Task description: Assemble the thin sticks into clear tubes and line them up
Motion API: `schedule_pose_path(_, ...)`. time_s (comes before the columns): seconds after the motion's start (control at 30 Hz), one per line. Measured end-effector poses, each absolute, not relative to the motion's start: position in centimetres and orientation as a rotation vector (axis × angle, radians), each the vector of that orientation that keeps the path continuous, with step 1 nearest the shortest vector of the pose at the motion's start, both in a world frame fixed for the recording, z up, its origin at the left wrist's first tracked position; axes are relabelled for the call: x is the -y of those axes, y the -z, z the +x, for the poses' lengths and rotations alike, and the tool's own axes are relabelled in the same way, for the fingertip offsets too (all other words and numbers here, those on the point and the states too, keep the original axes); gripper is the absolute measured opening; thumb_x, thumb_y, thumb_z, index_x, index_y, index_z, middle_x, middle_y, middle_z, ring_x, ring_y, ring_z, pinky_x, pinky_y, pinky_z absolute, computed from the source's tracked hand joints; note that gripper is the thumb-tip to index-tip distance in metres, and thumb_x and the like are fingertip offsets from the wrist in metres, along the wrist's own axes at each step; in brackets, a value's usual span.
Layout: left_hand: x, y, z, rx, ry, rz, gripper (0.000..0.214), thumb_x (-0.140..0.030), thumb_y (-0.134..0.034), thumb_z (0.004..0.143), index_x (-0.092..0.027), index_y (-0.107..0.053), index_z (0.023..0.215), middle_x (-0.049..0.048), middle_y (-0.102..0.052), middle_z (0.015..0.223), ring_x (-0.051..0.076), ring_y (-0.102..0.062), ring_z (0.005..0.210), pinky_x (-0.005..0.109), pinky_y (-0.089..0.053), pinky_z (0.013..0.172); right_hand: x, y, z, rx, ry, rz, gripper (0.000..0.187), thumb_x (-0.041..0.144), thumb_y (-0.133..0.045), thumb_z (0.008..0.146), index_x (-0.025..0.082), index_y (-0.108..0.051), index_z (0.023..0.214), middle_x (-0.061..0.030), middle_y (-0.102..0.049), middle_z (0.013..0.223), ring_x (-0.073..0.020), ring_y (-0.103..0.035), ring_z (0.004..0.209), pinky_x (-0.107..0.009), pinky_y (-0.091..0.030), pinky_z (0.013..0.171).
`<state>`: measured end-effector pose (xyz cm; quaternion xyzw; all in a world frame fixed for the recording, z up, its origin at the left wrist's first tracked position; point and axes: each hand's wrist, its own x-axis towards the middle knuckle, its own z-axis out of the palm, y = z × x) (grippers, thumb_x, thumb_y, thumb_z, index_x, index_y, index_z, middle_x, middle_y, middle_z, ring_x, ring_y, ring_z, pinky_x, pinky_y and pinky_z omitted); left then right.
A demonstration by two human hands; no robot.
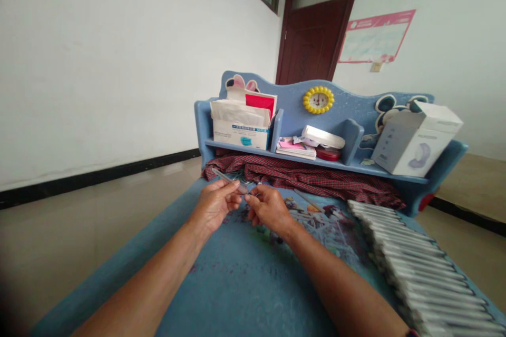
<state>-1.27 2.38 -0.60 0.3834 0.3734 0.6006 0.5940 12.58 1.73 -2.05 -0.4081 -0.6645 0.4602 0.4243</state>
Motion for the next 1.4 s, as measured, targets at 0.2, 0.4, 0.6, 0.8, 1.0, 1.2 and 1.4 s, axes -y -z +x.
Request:
schedule_pose_path(0.2, -2.8, 0.4, -1.8, -0.809, -1.358, 0.962, 0.009, -0.012, -0.062, 0.069, -0.011, -0.055, 0.073, 0.0012, -0.062, 0.055, 0.007, -0.052, 0.038, 0.016, -0.042, 0.035, -1.7, 1.6, 12.3, 1.431, -1.564, -0.875, 0.029, 0.042, -0.044, 0.081, 0.015, -0.047, 0.069, -0.0001, -0.058, 0.042, -0.0124, -0.050, 0.027, -0.018, -0.036, 0.028)
schedule_pose_path(0.4, -3.2, 0.1, -2.4, -0.764, -1.314, 1.008, 0.010, -0.011, -0.063, 0.069, -0.012, -0.055, 0.075, -0.0002, -0.059, 0.052, 0.008, -0.053, 0.040, 0.016, -0.044, 0.038, -1.9, 1.0, 12.4, 1.313, -1.789, -0.745, 0.029, 0.037, -0.039, 0.086, 0.014, -0.047, 0.069, -0.0021, -0.060, 0.043, -0.0136, -0.052, 0.029, -0.019, -0.036, 0.027)
schedule_pose_path(0.6, -3.2, 0.0, -2.1, -0.852, -1.306, 0.992, 0.008, -0.012, -0.062, 0.070, -0.011, -0.055, 0.074, 0.0045, -0.065, 0.062, 0.009, -0.055, 0.041, 0.017, -0.044, 0.037, -2.1, -0.7, 13.8, 1.542, -1.600, -0.928, 0.041, 0.051, -0.041, 0.083, 0.014, -0.051, 0.069, 0.0003, -0.057, 0.040, -0.0108, -0.050, 0.028, -0.017, -0.035, 0.027)
schedule_pose_path(0.8, -3.0, -0.2, -1.8, -0.881, -1.298, 0.980, 0.006, -0.013, -0.061, 0.071, -0.011, -0.055, 0.072, 0.0060, -0.065, 0.062, 0.009, -0.055, 0.042, 0.018, -0.044, 0.038, -2.7, -3.4, 18.0, 1.687, -1.129, -1.128, 0.035, 0.048, -0.054, 0.075, 0.016, -0.048, 0.065, 0.0022, -0.056, 0.042, -0.0081, -0.049, 0.030, -0.014, -0.035, 0.029)
schedule_pose_path(1.0, -2.8, 0.1, -1.6, -0.899, -1.248, 1.059, 0.010, -0.013, -0.062, 0.067, -0.012, -0.054, 0.071, 0.0062, -0.066, 0.066, 0.012, -0.059, 0.047, 0.019, -0.045, 0.039, -2.2, -4.2, 21.4, 1.803, -0.852, -1.313, 0.030, 0.042, -0.054, 0.076, 0.015, -0.052, 0.064, 0.0005, -0.056, 0.045, -0.0085, -0.050, 0.032, -0.016, -0.035, 0.031)
schedule_pose_path(1.2, -2.3, 0.1, -1.1, -0.911, -1.064, 1.239, 0.012, -0.017, -0.063, 0.065, -0.011, -0.055, 0.073, 0.0096, -0.067, 0.069, 0.014, -0.060, 0.049, 0.020, -0.045, 0.040, -1.6, -5.1, 25.0, 1.992, 0.010, -2.027, 0.024, 0.034, -0.047, 0.080, 0.017, -0.064, 0.082, -0.0076, -0.067, 0.076, -0.0180, -0.064, 0.067, -0.023, -0.045, 0.055)
schedule_pose_path(1.4, -1.8, -0.2, -0.6, -0.945, -0.958, 1.342, 0.016, -0.022, -0.063, 0.063, -0.013, -0.054, 0.072, 0.0096, -0.068, 0.073, 0.012, -0.058, 0.043, 0.018, -0.040, 0.035, -2.1, -2.2, 26.8, 2.052, 0.216, -2.414, 0.026, 0.024, -0.062, 0.069, 0.014, -0.066, 0.093, -0.0174, -0.065, 0.097, -0.0276, -0.061, 0.092, -0.033, -0.046, 0.075)
